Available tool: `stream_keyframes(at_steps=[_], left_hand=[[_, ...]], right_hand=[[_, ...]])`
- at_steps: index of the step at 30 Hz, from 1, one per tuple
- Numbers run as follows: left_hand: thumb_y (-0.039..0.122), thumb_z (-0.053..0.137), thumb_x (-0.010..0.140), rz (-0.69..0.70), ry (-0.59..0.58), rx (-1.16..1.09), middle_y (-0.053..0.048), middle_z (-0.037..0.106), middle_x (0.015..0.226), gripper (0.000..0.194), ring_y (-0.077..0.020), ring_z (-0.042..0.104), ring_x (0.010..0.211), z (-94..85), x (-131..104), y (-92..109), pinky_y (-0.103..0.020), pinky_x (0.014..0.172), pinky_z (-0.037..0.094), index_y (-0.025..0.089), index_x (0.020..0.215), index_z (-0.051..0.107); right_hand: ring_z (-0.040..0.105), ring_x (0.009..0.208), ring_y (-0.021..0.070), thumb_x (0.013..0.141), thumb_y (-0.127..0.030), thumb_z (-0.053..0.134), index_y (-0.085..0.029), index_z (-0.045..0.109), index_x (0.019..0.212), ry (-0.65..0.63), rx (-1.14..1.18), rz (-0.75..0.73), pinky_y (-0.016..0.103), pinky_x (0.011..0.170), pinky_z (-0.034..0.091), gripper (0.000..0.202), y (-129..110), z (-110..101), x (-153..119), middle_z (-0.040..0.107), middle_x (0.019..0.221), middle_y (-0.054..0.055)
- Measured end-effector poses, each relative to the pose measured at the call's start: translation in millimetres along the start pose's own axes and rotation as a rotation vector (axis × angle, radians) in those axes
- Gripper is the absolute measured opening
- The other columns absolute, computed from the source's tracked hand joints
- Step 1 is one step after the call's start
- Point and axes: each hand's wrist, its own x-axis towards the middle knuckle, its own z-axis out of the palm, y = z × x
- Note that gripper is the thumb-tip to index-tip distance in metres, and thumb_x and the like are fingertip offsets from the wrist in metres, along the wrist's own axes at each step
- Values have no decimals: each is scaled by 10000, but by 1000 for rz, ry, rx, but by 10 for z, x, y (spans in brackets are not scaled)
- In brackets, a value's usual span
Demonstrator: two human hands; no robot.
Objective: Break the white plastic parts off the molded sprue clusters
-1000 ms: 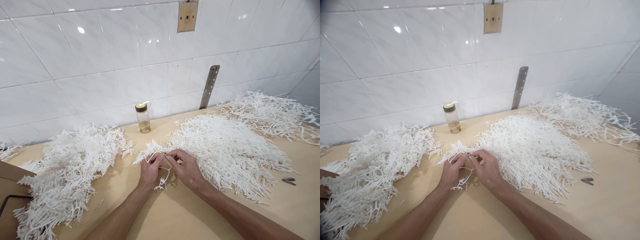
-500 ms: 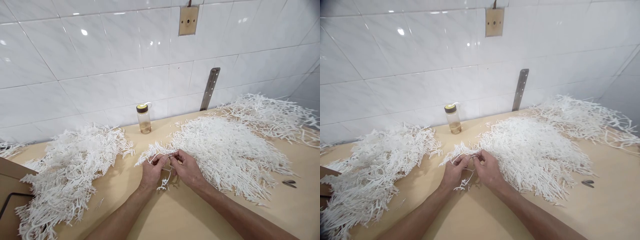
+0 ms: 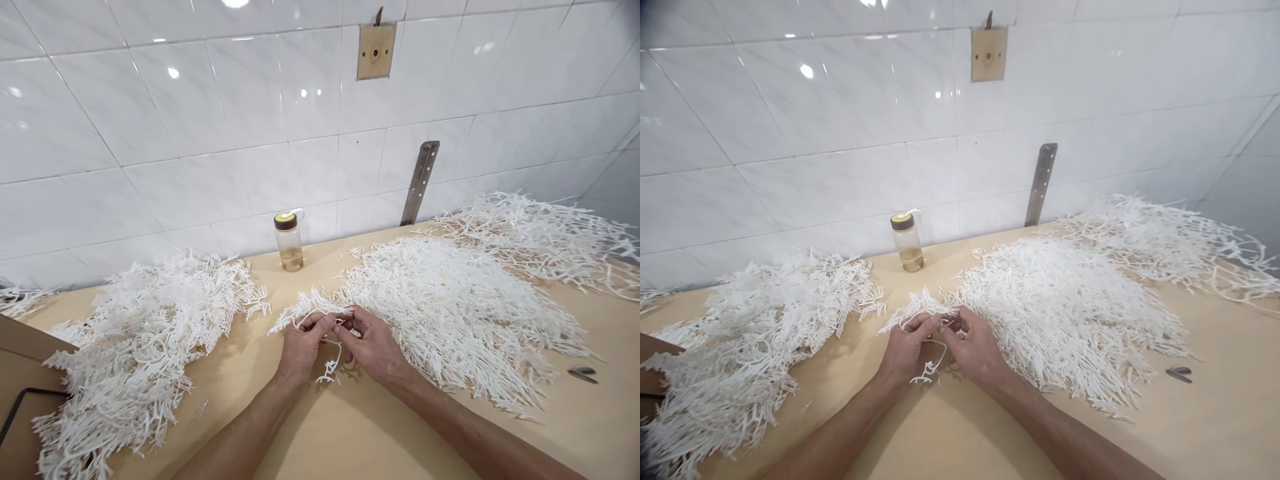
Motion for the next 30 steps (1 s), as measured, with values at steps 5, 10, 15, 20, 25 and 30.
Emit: stream_keyframes(at_steps=[5,10,15,20,25,30], left_hand=[[487,804,643,-13,16,-29,24,499,513,403,-106,468,496,-2,13,-25,-248,525,403,149,572,597],[508,820,607,-34,-2,-56,20,503,501,431,-108,469,482,6,-3,18,-251,507,393,152,550,582],[537,806,625,-27,-11,-36,-7,543,524,423,-145,528,519,-28,6,11,-269,515,410,146,604,647],[517,807,638,-31,-41,-118,-23,565,539,404,-160,560,534,-29,5,13,-283,536,429,139,642,664],[518,787,660,-58,-111,-122,-47,591,546,406,-169,565,520,5,-31,70,-299,527,441,134,626,660],[510,770,683,-36,-121,-88,-42,591,538,401,-159,556,515,28,-47,107,-290,526,444,134,608,653]], right_hand=[[562,524,127,864,-419,605,-187,633,848,42,4,8,248,480,455,234,2,-28,-6,657,736,10],[572,541,129,871,-450,602,-187,657,906,35,-40,-38,249,487,466,270,38,-16,-2,678,785,23],[590,577,132,852,-459,632,-182,641,980,-17,74,-27,240,479,479,305,35,-5,2,675,826,30],[547,484,106,859,-457,635,-172,637,875,-2,126,21,235,465,465,286,48,-28,7,598,660,-21],[556,471,113,852,-470,637,-164,636,884,-26,168,43,242,451,463,308,51,-15,16,604,652,-20],[543,448,109,851,-477,634,-161,618,821,-39,154,59,241,448,453,318,25,-8,15,599,619,-24]])
